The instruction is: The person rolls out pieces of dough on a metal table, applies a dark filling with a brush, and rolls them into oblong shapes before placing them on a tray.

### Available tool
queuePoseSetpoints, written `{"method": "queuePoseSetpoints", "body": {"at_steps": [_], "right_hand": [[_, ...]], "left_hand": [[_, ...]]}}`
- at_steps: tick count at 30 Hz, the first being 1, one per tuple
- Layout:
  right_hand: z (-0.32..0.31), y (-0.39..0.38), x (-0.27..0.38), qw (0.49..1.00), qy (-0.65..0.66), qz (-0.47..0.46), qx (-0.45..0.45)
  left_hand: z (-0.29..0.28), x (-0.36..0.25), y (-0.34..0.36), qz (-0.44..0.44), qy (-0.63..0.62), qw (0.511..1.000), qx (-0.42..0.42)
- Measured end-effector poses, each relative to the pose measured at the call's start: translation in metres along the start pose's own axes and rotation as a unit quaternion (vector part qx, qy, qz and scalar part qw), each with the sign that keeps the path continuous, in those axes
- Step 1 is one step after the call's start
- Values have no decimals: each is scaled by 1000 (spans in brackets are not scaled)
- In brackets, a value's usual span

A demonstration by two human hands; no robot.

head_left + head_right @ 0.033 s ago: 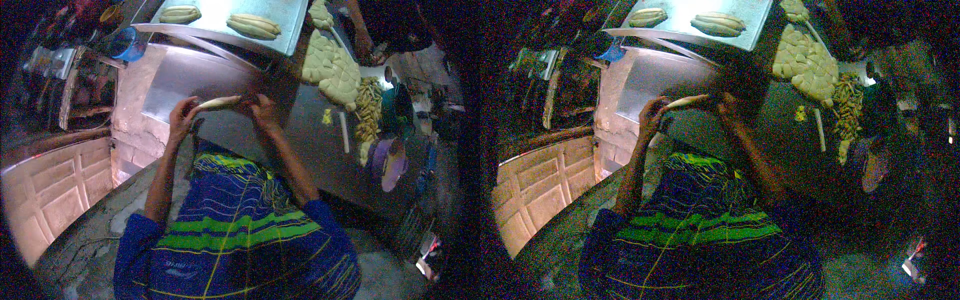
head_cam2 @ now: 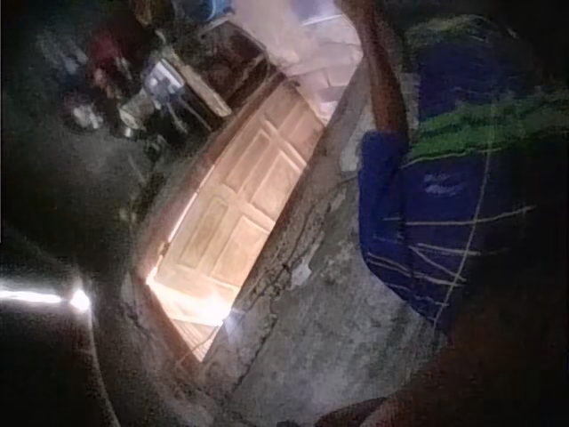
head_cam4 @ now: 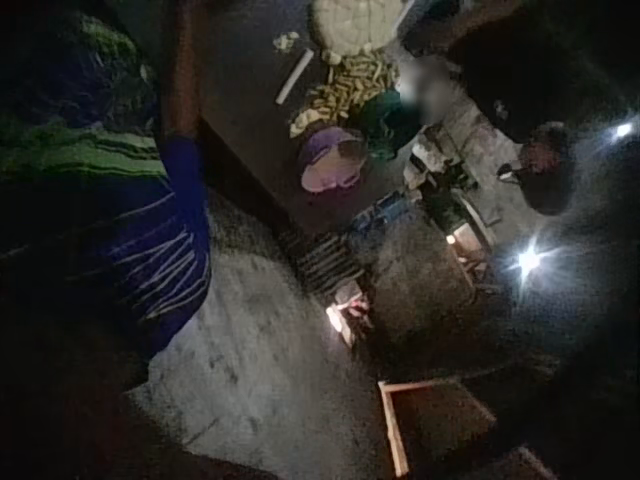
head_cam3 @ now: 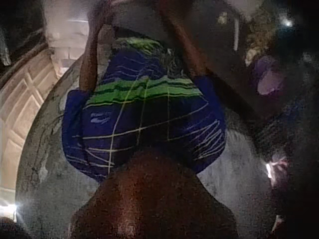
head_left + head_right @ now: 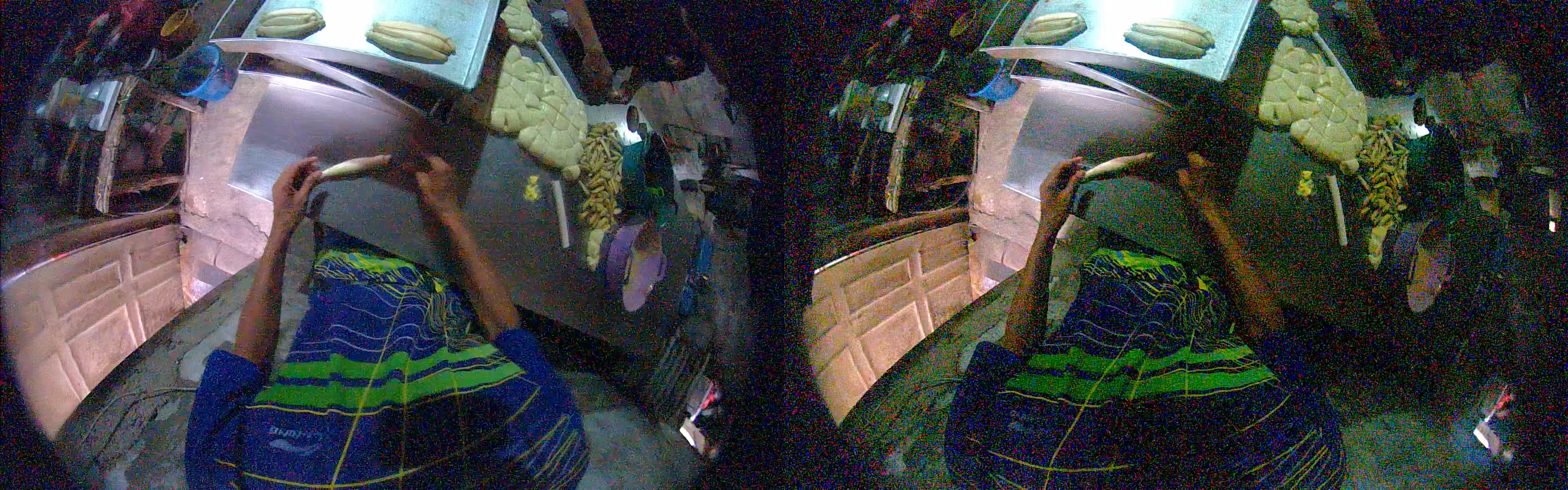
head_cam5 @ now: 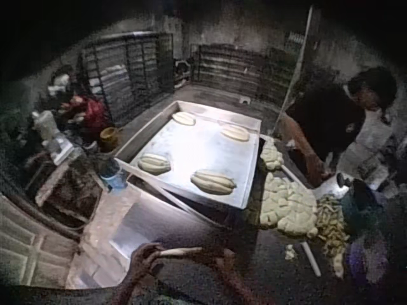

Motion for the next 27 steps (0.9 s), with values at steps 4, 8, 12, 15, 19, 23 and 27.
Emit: {"method": "queuePoseSetpoints", "body": {"at_steps": [4, 8, 12, 15, 19, 23, 27], "right_hand": [[-29, -19, -52, 986, -11, -127, -109], [-52, -56, -97, 977, 13, -131, -167], [-131, -80, -47, 990, 6, 12, -143], [-179, -70, -145, 944, -62, -10, -323], [-267, -37, -195, 928, -132, -15, -349], [-281, 2, -223, 935, -153, -11, -321], [-267, 9, -203, 962, -94, 78, -246]], "left_hand": [[-1, 15, 3, -48, -39, 998, -11], [12, 8, 8, 17, 20, 1000, -14], [-11, 32, -3, -50, -16, 998, -45], [-5, -5, -17, -10, 123, 989, -87], [5, -41, -30, 17, 57, 992, -115], [64, -63, -43, 12, 67, 997, -30], [103, -82, -51, 67, 79, 993, 51]]}}
Point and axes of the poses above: each hand's wrist, its own y-axis towards the middle knuckle, its own z-axis out of the palm, x = y × z, the point moved 5 cm from there along y, towards the middle knuckle, and after that the axes turned 2 degrees about x, right-handed, at the moved point
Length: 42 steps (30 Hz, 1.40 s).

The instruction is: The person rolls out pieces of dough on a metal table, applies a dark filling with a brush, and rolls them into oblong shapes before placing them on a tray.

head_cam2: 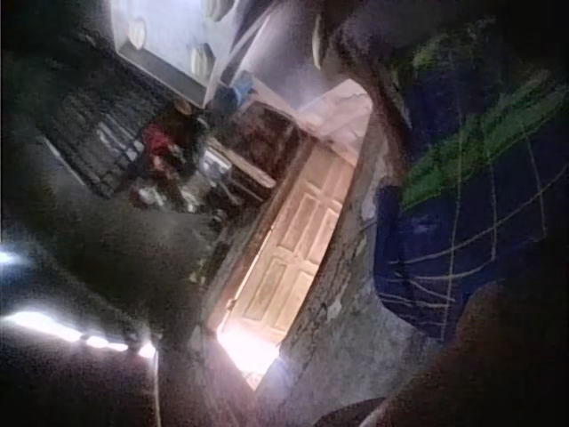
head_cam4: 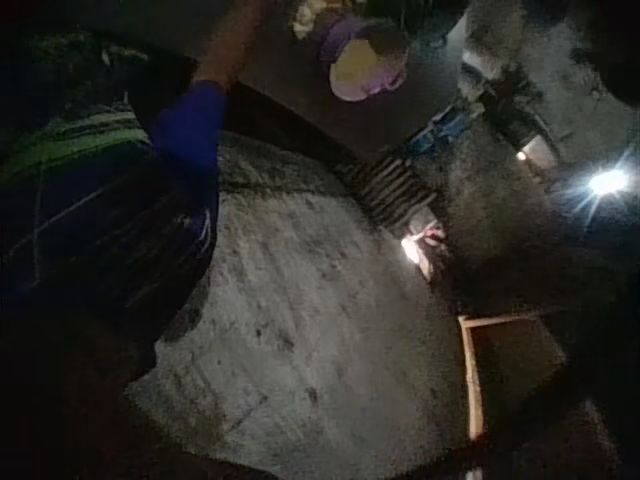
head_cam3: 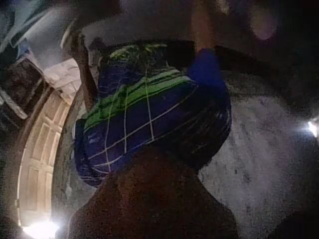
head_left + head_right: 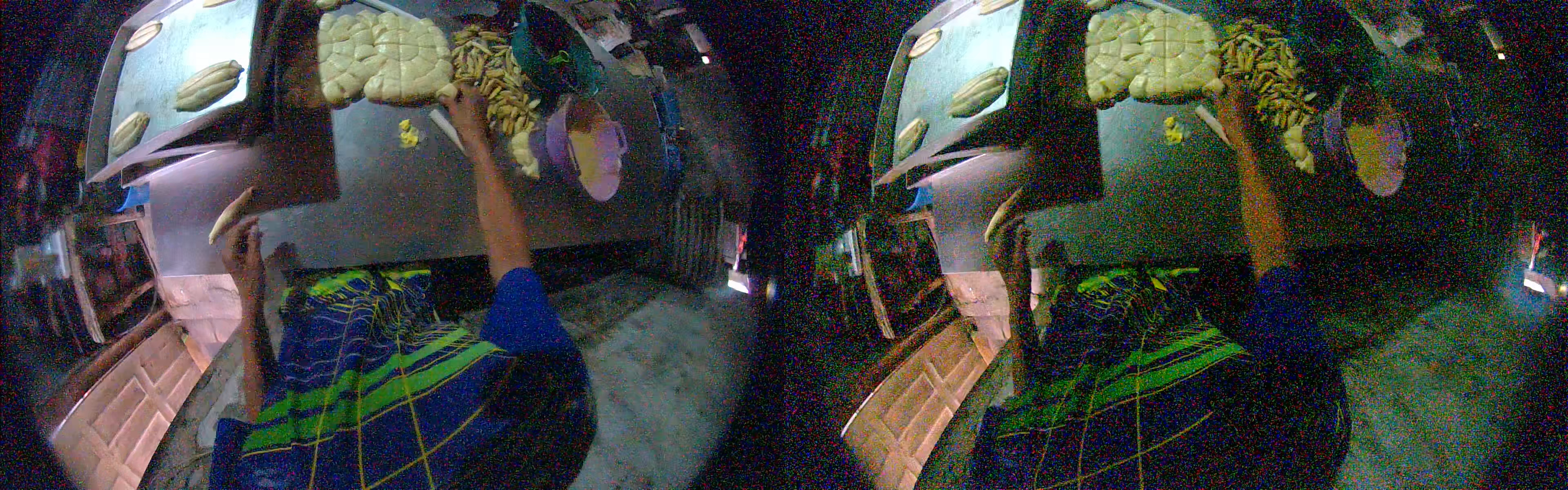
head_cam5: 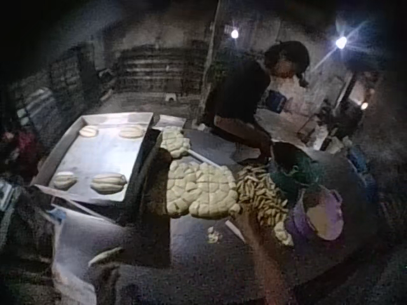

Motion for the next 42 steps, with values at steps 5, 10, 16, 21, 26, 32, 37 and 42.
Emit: {"method": "queuePoseSetpoints", "body": {"at_steps": [5, 10, 16, 21, 26, 32, 37, 42], "right_hand": [[-9, -28, -10, 965, 168, -123, -161], [-14, -66, -172, 953, 167, 19, -253], [-75, -106, -211, 986, -111, 97, -80], [-105, -134, -208, 979, -86, 179, 43], [-102, -184, -337, 938, 289, 182, -58], [-154, -228, -191, 896, 203, 373, -129], [-197, -229, -139, 904, 126, 312, -263], [-212, -201, -69, 898, 179, 230, -329]], "left_hand": [[38, 5, -26, -91, -68, 993, 37], [56, 9, -47, -97, -35, 992, 68], [76, 21, -61, -142, -98, 982, 74], [134, -22, -45, -39, -39, 969, 241], [159, -50, -31, 58, -16, 959, 278], [180, -59, -44, -6, -32, 944, 329], [180, -53, -59, -95, -69, 918, 380], [192, -31, -63, -60, -162, 898, 405]]}}
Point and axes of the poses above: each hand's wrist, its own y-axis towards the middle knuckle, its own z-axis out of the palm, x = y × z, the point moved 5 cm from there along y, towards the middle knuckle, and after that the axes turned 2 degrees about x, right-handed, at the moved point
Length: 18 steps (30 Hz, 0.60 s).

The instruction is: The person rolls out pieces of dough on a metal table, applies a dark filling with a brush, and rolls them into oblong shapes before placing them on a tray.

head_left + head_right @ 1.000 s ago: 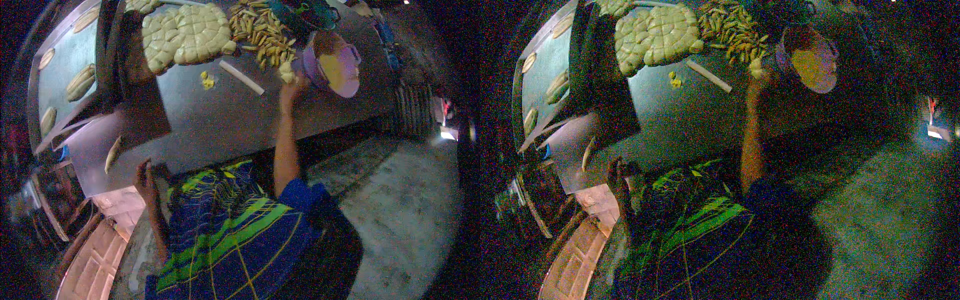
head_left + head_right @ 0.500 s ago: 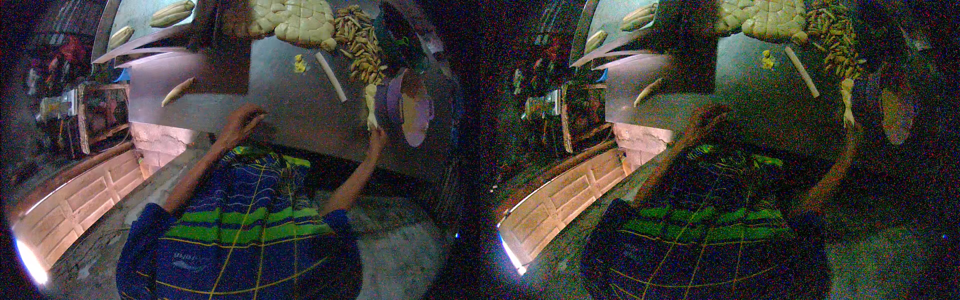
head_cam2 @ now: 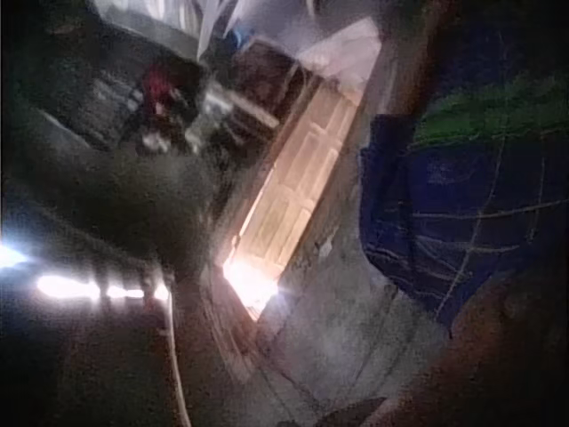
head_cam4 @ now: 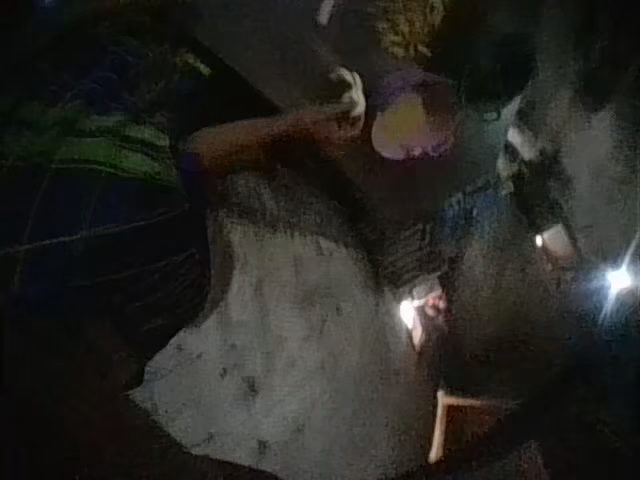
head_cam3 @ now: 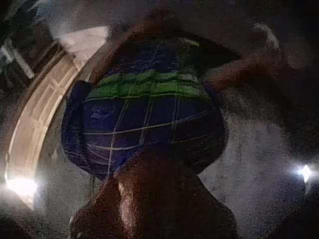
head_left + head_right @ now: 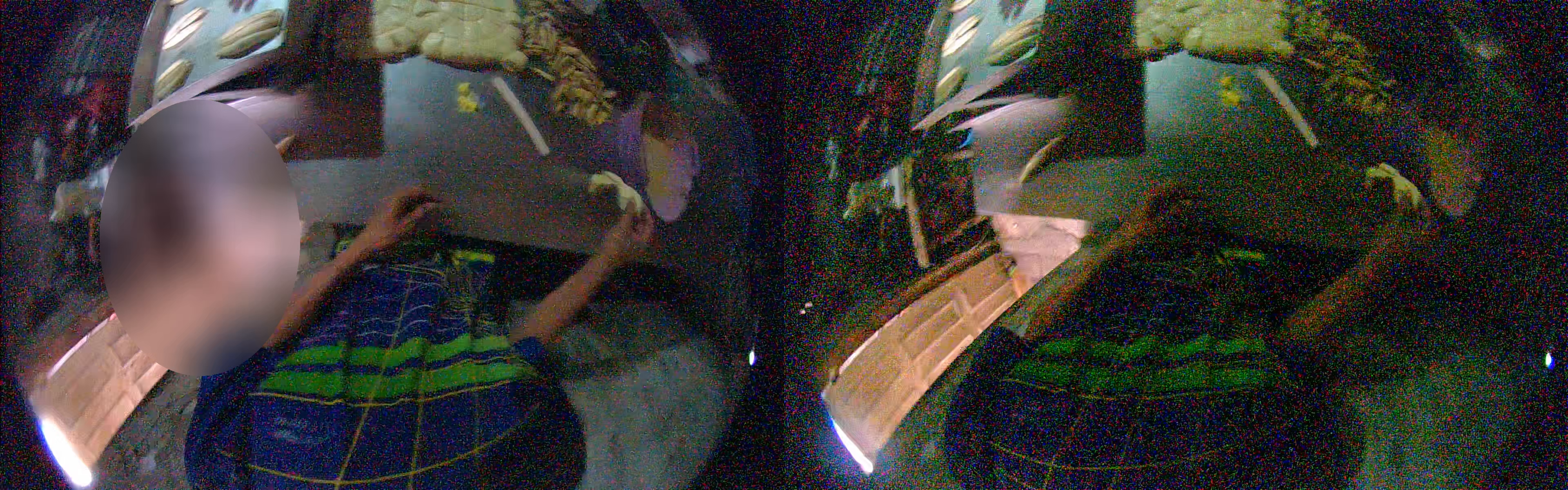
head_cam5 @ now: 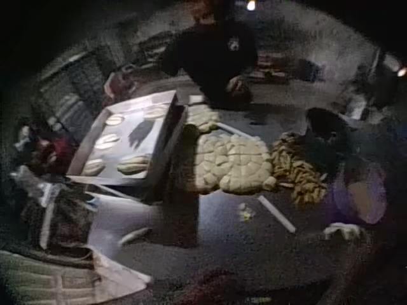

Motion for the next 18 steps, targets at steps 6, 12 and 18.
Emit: {"method": "queuePoseSetpoints", "body": {"at_steps": [6, 12, 18], "right_hand": [[-7, -3, 84, 996, 27, -75, 38], [1, -18, 103, 980, 174, -32, 87], [21, -48, 128, 987, 139, -42, 74]], "left_hand": [[20, -41, 29, -47, 11, 999, 17], [78, -151, 98, 253, 93, 961, -58], [136, -128, 185, 286, 133, 945, 85]]}}
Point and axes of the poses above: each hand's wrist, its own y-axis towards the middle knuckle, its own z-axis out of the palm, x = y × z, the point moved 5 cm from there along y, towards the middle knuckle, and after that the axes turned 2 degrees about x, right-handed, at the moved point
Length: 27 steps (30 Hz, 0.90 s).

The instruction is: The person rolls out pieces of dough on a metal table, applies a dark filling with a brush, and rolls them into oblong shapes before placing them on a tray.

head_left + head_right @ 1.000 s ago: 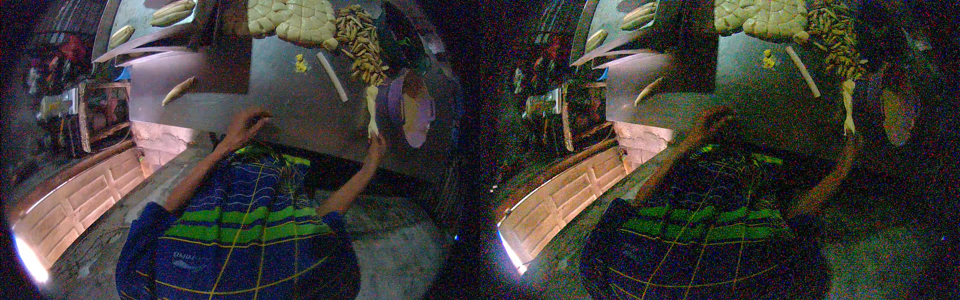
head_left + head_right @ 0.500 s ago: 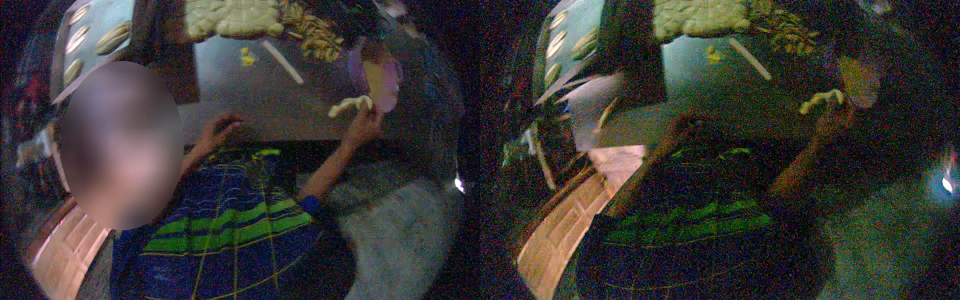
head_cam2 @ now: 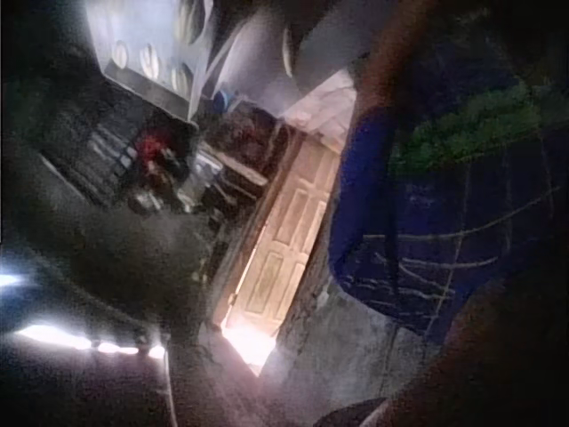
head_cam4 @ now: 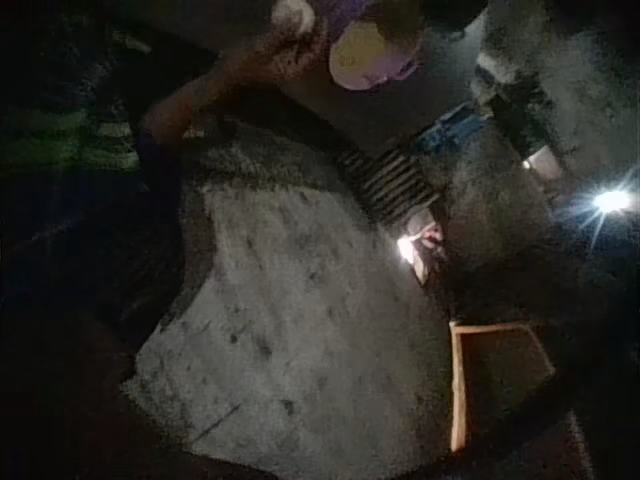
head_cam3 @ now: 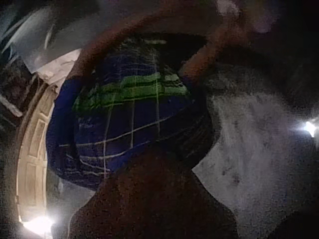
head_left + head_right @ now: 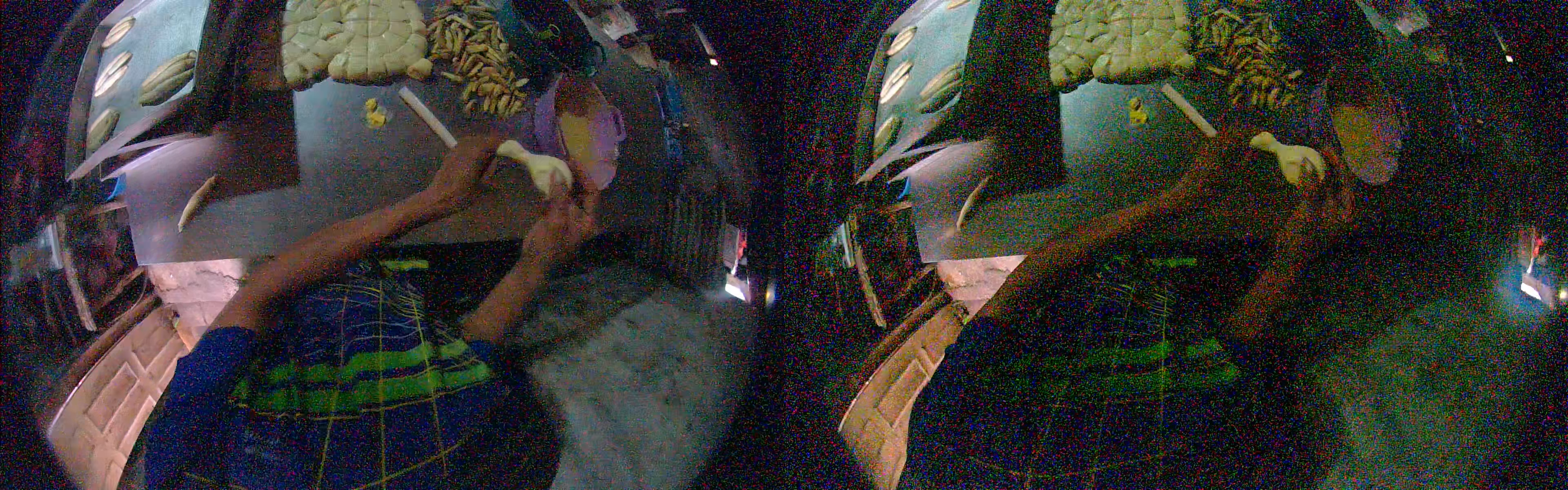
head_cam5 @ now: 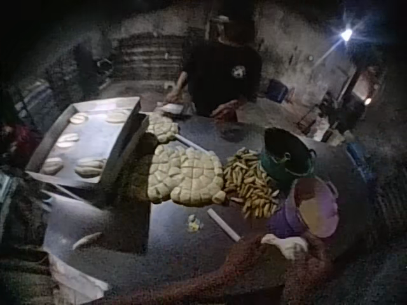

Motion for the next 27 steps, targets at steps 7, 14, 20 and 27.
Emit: {"method": "queuePoseSetpoints", "body": {"at_steps": [7, 14, 20, 27], "right_hand": [[-48, -13, 79, 960, -48, -123, -245], [4, -53, -59, 992, -3, 124, 35], [140, -194, -46, 801, -50, -104, 587], [218, -114, -88, 746, -381, -65, 543]], "left_hand": [[72, 72, 40, -146, 10, 989, -17], [-3, 24, -54, -206, -244, 947, -25], [-91, 8, -217, -452, -507, 709, -192], [-170, 19, -352, -385, -492, 608, -490]]}}
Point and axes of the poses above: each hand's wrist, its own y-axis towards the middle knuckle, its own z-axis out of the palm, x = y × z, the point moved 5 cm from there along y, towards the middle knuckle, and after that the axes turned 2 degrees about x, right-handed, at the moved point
